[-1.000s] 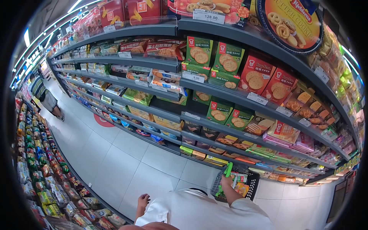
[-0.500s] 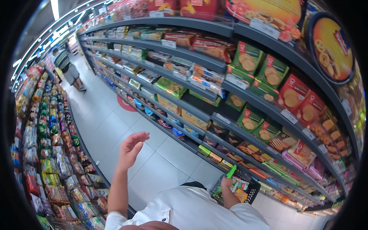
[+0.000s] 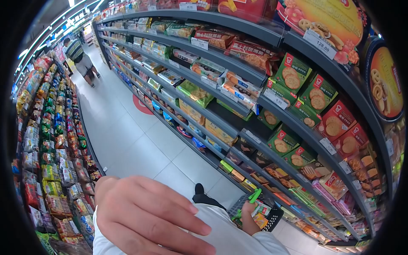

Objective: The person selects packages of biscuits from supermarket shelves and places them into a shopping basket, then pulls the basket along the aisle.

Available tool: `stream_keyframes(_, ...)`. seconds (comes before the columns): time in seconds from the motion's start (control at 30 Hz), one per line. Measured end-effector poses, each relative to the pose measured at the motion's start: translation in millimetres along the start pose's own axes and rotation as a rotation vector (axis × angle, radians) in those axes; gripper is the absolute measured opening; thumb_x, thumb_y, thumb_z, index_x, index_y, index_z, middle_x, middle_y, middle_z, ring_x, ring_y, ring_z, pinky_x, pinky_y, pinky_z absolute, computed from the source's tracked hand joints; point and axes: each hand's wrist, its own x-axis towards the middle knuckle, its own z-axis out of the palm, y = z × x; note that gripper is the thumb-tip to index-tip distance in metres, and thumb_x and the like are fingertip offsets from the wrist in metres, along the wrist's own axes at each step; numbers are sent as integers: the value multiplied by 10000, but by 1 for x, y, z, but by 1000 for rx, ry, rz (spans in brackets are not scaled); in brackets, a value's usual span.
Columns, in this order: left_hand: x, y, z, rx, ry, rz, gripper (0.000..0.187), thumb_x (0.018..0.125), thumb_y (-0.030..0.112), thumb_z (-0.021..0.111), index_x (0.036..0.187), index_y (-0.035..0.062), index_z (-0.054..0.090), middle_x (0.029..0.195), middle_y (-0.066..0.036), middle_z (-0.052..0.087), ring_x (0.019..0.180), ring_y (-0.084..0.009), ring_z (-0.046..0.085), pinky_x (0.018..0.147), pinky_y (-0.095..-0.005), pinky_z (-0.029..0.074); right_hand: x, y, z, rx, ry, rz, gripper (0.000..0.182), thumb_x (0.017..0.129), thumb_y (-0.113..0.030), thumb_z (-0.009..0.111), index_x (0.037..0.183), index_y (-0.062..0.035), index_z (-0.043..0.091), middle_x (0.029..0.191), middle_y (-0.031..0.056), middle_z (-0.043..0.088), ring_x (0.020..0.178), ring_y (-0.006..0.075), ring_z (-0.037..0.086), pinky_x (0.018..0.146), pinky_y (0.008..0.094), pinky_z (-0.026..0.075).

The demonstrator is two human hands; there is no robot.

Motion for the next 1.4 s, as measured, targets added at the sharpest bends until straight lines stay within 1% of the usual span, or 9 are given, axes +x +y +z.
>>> stream_keyframes(0.1, 10, -4, 30, -240, 290, -163, 273, 1056, 104, 661, 1233, -59, 791, 1094, -155, 777, 922, -306, 753, 747, -374, 626, -12, -14, 0, 49, 29, -38, 377, 906, -265, 754, 1132, 37, 748, 1110, 265, 789, 1036, 464, 758, 929, 529, 583)
stream_keyframes(0.43, -21, -107, 11, -291, 246, -152, 260, 1064, 114, 674, 1237, -25, 809, 1124, -146, 792, 942, -273, 761, 767, -359, 638, -9, -50, -3, 90, 99, -1, 369, 913, -203, 729, 1170, 57, 676, 1035, 286, 768, 992, 478, 747, 884, 543, 571)
stream_keyframes(0.47, -27, -121, 10, -267, 279, -111, 253, 1063, 117, 680, 1225, -23, 814, 1113, -145, 796, 931, -273, 761, 769, -355, 641, 42, 73, 64, 505, 61, -136, 414, 928, -219, 704, 1208, 85, 668, 1061, 307, 760, 1022, 490, 737, 895, 553, 562)
stream_keyframes(0.73, -58, -221, -24, -224, 213, -61, 223, 1074, 135, 687, 1183, 19, 842, 1167, -154, 810, 975, -286, 772, 813, -363, 649, 36, -43, 18, 304, 96, -42, 444, 932, -230, 695, 1232, 95, 657, 1073, 314, 758, 1034, 498, 733, 901, 557, 558)
stream_keyframes(0.83, -56, -241, -41, -354, -160, -374, 233, 1088, 54, 616, 1266, 12, 761, 1178, -193, 799, 1063, -352, 779, 960, -403, 618, 32, -42, 7, 222, 104, 4, 457, 934, -235, 690, 1243, 100, 652, 1078, 318, 757, 1040, 502, 731, 903, 558, 557)
stream_keyframes(1.03, -114, -279, 7, -420, -252, -464, 288, 1075, 59, 609, 1318, -2, 751, 1258, -172, 766, 1109, -333, 751, 958, -436, 615, 8, -69, -11, 125, 149, 96, 482, 938, -245, 682, 1263, 108, 642, 1088, 324, 755, 1051, 508, 728, 908, 562, 554)
stream_keyframes(1.13, -162, -284, 28, -515, -309, -673, 306, 1070, 115, 643, 1335, 0, 745, 1276, -164, 755, 1134, -349, 737, 969, -448, 606, -8, -88, 1, 83, 177, 156, 495, 939, -250, 678, 1274, 113, 637, 1094, 327, 754, 1056, 512, 726, 911, 563, 552)
stream_keyframes(1.23, -225, -277, 54, -509, -390, -958, 371, 1060, 167, 675, 1397, 17, 713, 1298, -174, 748, 1151, -365, 726, 996, -453, 590, 21, -4, 53, 130, 230, 128, 557, 940, -270, 662, 1321, 131, 600, 1087, 334, 749, 1026, 536, 722, 885, 577, 553)
stream_keyframes(1.4, -379, -232, 79, -307, -585, -1366, 419, 1058, 168, 670, 1464, 67, 673, 1352, -173, 744, 1177, -349, 736, 1010, -450, 587, 17, -42, 26, 36, 55, 218, 567, 934, -297, 648, 1300, 132, 591, 1104, 351, 740, 973, 548, 721, 835, 606, 553)
